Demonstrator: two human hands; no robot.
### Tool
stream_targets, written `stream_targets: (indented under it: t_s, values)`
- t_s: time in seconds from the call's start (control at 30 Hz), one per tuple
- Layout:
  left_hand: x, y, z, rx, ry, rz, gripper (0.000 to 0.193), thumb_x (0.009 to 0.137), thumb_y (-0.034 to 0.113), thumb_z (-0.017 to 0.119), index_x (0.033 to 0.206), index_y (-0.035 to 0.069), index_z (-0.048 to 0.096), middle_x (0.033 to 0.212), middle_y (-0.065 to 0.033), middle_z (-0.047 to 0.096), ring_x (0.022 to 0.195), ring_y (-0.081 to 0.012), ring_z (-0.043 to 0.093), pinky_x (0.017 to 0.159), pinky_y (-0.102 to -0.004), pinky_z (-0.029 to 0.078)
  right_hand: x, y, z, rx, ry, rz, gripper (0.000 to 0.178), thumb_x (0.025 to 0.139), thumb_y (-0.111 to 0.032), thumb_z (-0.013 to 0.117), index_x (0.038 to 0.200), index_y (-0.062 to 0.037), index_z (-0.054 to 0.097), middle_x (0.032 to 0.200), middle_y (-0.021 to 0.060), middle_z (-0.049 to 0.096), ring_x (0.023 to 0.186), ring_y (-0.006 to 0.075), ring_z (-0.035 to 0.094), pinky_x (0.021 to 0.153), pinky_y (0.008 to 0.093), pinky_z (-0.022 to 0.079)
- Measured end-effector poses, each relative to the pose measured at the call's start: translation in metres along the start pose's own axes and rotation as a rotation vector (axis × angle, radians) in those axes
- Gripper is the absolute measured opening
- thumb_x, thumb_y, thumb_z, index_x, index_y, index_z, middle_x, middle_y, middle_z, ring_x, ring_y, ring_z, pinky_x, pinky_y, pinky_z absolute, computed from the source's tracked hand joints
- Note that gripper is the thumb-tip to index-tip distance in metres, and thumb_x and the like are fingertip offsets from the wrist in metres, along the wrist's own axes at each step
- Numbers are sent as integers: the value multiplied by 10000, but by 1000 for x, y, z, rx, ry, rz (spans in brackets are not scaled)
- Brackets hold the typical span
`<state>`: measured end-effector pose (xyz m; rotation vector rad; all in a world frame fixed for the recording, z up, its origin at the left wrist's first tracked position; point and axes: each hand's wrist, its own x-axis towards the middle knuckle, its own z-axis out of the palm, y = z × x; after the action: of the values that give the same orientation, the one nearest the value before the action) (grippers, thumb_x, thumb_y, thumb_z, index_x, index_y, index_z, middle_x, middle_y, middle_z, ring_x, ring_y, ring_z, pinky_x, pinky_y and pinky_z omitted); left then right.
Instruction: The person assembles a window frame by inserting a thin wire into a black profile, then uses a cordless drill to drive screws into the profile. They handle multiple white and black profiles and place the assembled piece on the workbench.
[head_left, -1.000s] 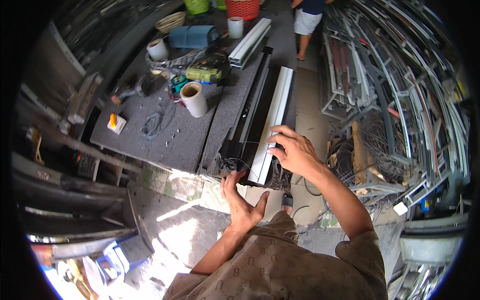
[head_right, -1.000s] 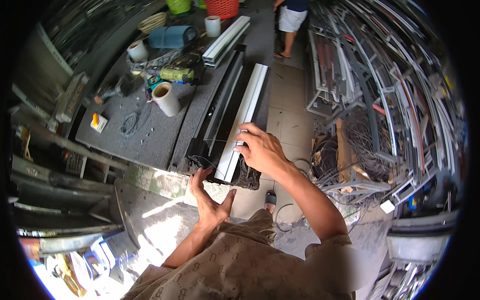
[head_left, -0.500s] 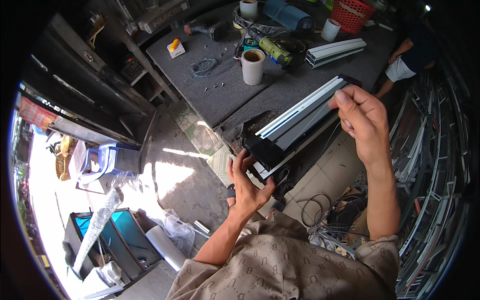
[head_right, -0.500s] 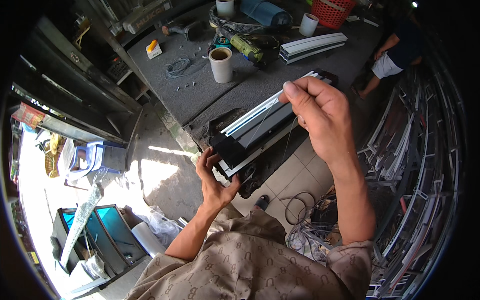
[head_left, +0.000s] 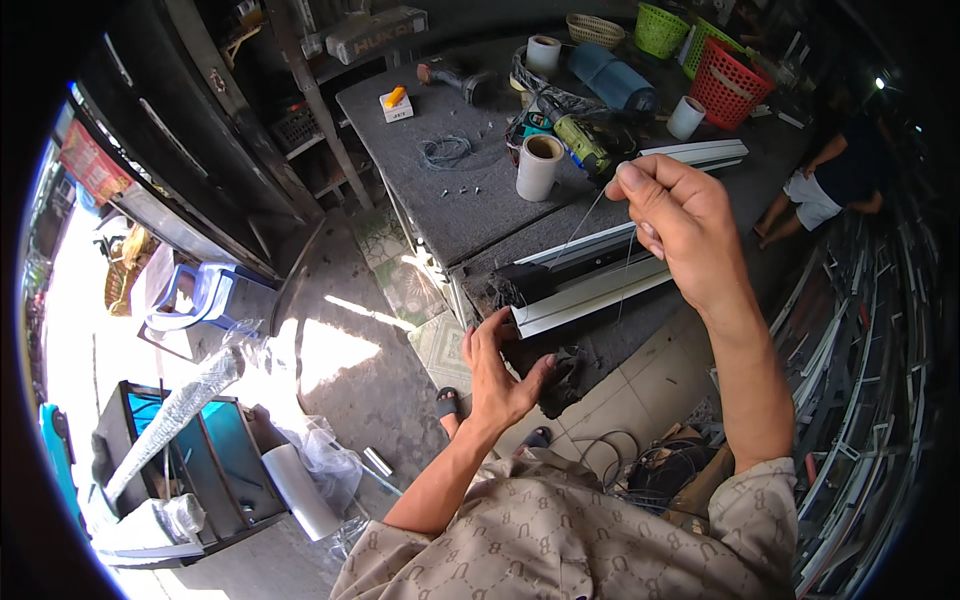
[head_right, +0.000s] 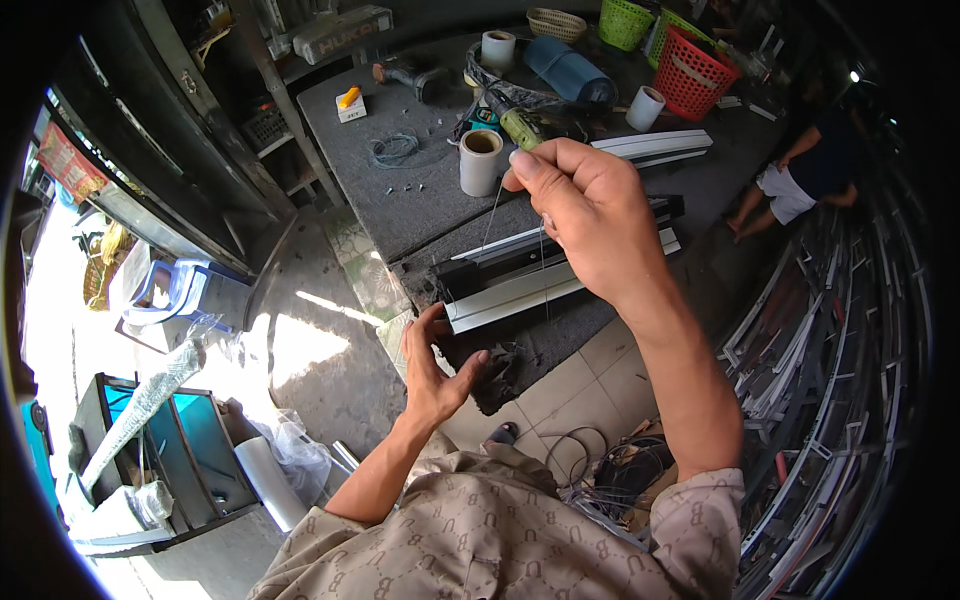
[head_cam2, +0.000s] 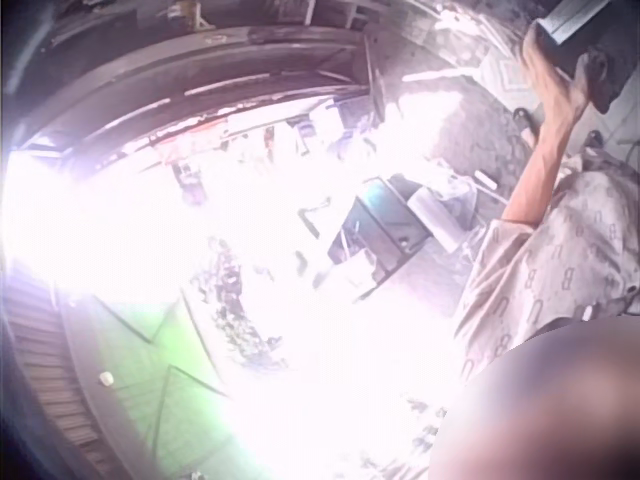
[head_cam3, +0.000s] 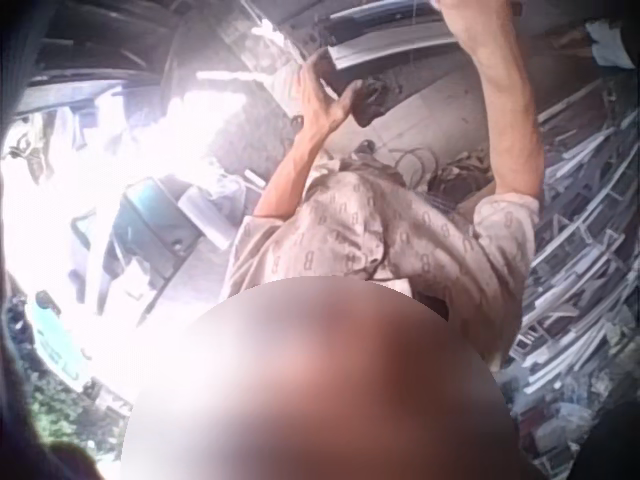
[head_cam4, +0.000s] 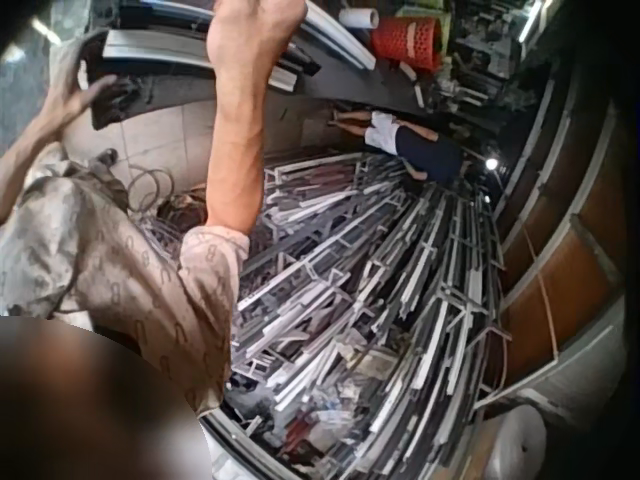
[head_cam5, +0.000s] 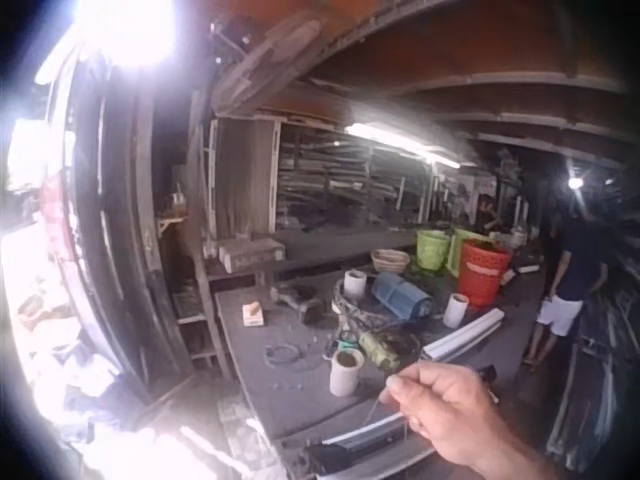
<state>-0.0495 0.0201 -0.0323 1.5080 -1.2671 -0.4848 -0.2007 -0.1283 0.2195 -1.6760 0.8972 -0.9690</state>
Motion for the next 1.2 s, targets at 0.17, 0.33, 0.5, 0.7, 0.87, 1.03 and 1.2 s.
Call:
stream_targets:
  t_s: [0.17, 0.33, 0.5, 0.7, 0.87, 1.03, 1.2]
  values:
    - [7, 7, 3, 111, 83, 155, 699, 715, 262, 1018, 1250, 53, 621, 1314, -168, 621, 1269, -393, 558, 1127, -521, 409, 13, -4, 5, -96, 17, -4, 280, 1128, -229, 675, 984, -6, 763, 725, -78, 545, 626, 9, 452, 554, 224, 368]
    - [0, 11, 14, 237, 67, 232, 730, 707, 328, 1025, 1256, 51, 632, 1425, -185, 579, 1411, -433, 495, 1197, -575, 355, 26, -8, 4, -108, 16, -37, 306, 1130, -249, 674, 970, -6, 770, 711, -76, 558, 629, 17, 471, 563, 234, 383]
    - [4, 9, 13, 191, 38, 155, 650, 760, 387, 973, 1255, 69, 696, 1473, -173, 578, 1461, -435, 474, 1261, -638, 239, 23, -10, -1, -148, 10, -15, 313, 1126, -256, 676, 954, -16, 779, 708, -72, 574, 622, 25, 484, 560, 254, 396]
    - [-3, 11, 11, 280, 8, 166, 619, 769, 447, 934, 1226, 88, 720, 1525, -206, 558, 1516, -451, 430, 1285, -645, 194, 41, -4, -11, -236, 54, -83, 342, 1120, -281, 678, 964, 0, 793, 683, -39, 587, 629, 50, 493, 580, 285, 400]
    - [-19, 5, 5, 244, 31, 164, 610, 797, 498, 918, 1219, 101, 727, 1585, -224, 526, 1545, -476, 391, 1284, -650, 189, 68, 6, -10, -274, 88, -131, 373, 1111, -305, 685, 987, 22, 815, 696, 11, 651, 636, 81, 535, 601, 315, 432]
    - [-24, 0, 2, 239, 38, 184, 599, 818, 491, 914, 1238, 106, 730, 1603, -230, 513, 1547, -485, 385, 1281, -646, 197, 86, 4, -2, -309, 68, -117, 371, 1106, -301, 687, 980, 23, 817, 686, 20, 650, 633, 90, 543, 603, 320, 436]
    - [-28, 4, -2, 243, 16, 159, 608, 815, 433, 947, 1266, 91, 724, 1621, -234, 498, 1545, -492, 375, 1275, -640, 229, 89, 3, 9, -275, 64, -83, 358, 1121, -298, 692, 1001, 27, 784, 730, -52, 541, 631, 38, 447, 571, 237, 364]
